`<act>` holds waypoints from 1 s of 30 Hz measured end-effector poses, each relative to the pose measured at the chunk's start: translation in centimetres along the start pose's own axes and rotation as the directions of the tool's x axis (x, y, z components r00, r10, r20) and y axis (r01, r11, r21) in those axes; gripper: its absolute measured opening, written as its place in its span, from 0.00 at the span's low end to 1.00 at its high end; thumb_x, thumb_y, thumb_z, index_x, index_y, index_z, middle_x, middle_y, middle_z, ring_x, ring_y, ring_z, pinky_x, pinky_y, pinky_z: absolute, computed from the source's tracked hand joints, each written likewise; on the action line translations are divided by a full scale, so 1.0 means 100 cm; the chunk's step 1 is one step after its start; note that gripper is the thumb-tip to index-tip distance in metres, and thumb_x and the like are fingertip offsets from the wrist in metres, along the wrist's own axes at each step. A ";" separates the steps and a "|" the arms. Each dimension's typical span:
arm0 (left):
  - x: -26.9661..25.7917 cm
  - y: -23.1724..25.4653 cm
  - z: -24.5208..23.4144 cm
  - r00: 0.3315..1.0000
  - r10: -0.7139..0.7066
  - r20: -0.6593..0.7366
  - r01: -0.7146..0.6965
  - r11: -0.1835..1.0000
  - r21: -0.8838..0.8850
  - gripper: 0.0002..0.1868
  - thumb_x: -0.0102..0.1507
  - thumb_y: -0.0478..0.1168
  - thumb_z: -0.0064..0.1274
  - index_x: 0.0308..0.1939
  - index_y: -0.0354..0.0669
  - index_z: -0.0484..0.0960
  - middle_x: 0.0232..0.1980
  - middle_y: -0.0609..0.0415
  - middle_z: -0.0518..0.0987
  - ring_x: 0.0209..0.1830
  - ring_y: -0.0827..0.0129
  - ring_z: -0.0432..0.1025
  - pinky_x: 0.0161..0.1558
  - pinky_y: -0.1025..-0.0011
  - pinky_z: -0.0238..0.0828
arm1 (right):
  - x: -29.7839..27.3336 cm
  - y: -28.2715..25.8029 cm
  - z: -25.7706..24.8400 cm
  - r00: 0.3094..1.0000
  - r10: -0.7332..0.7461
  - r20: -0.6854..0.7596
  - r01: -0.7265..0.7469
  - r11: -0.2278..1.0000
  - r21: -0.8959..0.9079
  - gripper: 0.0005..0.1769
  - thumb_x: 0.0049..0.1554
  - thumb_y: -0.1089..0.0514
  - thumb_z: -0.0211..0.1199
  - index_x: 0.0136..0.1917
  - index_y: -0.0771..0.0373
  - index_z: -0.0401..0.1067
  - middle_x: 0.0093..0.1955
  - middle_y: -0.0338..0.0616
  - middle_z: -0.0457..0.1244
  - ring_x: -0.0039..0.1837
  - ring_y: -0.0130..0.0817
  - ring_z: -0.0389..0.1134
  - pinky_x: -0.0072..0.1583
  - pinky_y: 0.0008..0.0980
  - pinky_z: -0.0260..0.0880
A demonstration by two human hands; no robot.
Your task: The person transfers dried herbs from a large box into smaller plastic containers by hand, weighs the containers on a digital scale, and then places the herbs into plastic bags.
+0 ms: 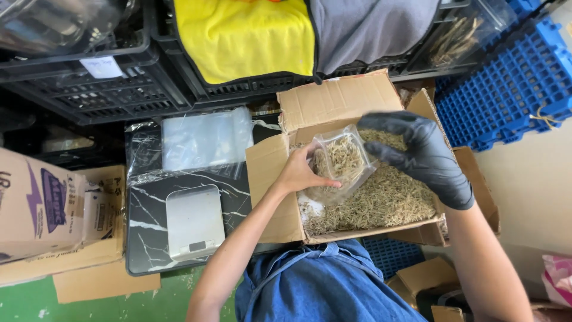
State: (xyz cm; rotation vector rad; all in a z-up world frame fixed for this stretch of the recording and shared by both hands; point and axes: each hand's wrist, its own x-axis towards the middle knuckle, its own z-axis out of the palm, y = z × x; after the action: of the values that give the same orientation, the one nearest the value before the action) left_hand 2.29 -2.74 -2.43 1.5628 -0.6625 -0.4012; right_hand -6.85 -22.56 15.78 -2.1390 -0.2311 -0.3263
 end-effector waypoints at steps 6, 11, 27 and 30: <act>0.002 0.036 -0.014 0.946 0.177 -0.273 -0.217 0.968 -0.125 0.39 0.32 0.46 0.83 0.43 0.44 0.80 0.42 0.53 0.85 0.50 0.72 0.77 0.56 0.69 0.72 | -0.002 0.052 0.022 0.971 0.076 0.226 -0.161 0.908 0.388 0.79 0.27 0.57 0.82 0.85 0.55 0.42 0.85 0.43 0.45 0.84 0.35 0.44 0.76 0.40 0.48; -0.016 0.067 -0.058 0.909 0.235 -0.345 -0.260 0.965 -0.028 0.45 0.30 0.45 0.85 0.49 0.45 0.81 0.47 0.54 0.85 0.54 0.69 0.77 0.59 0.67 0.71 | 0.024 0.007 0.048 0.953 0.128 0.275 -0.219 0.916 0.335 0.70 0.29 0.68 0.82 0.81 0.60 0.52 0.79 0.49 0.55 0.79 0.41 0.55 0.74 0.42 0.59; -0.232 0.001 -0.198 0.657 0.055 -0.752 0.133 0.973 0.188 0.58 0.32 0.43 0.84 0.65 0.46 0.70 0.57 0.44 0.81 0.62 0.55 0.73 0.66 0.56 0.65 | 0.083 -0.003 0.347 0.704 -0.370 0.606 -0.203 0.713 0.671 0.58 0.33 0.57 0.89 0.74 0.59 0.66 0.69 0.59 0.64 0.72 0.56 0.63 0.72 0.59 0.61; -0.239 0.002 -0.201 0.675 0.023 -0.737 0.179 0.964 0.194 0.62 0.34 0.46 0.84 0.68 0.48 0.65 0.62 0.39 0.77 0.65 0.43 0.70 0.69 0.45 0.60 | 0.090 0.016 0.360 0.629 -0.485 0.608 -0.176 0.673 0.719 0.65 0.40 0.54 0.86 0.83 0.55 0.52 0.82 0.51 0.50 0.82 0.53 0.48 0.78 0.62 0.46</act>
State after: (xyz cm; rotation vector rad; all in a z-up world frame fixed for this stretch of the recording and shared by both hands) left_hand -3.77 27.90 -3.22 1.8185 0.0035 0.2869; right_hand 7.32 6.90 -1.82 -1.2892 -0.9175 0.5661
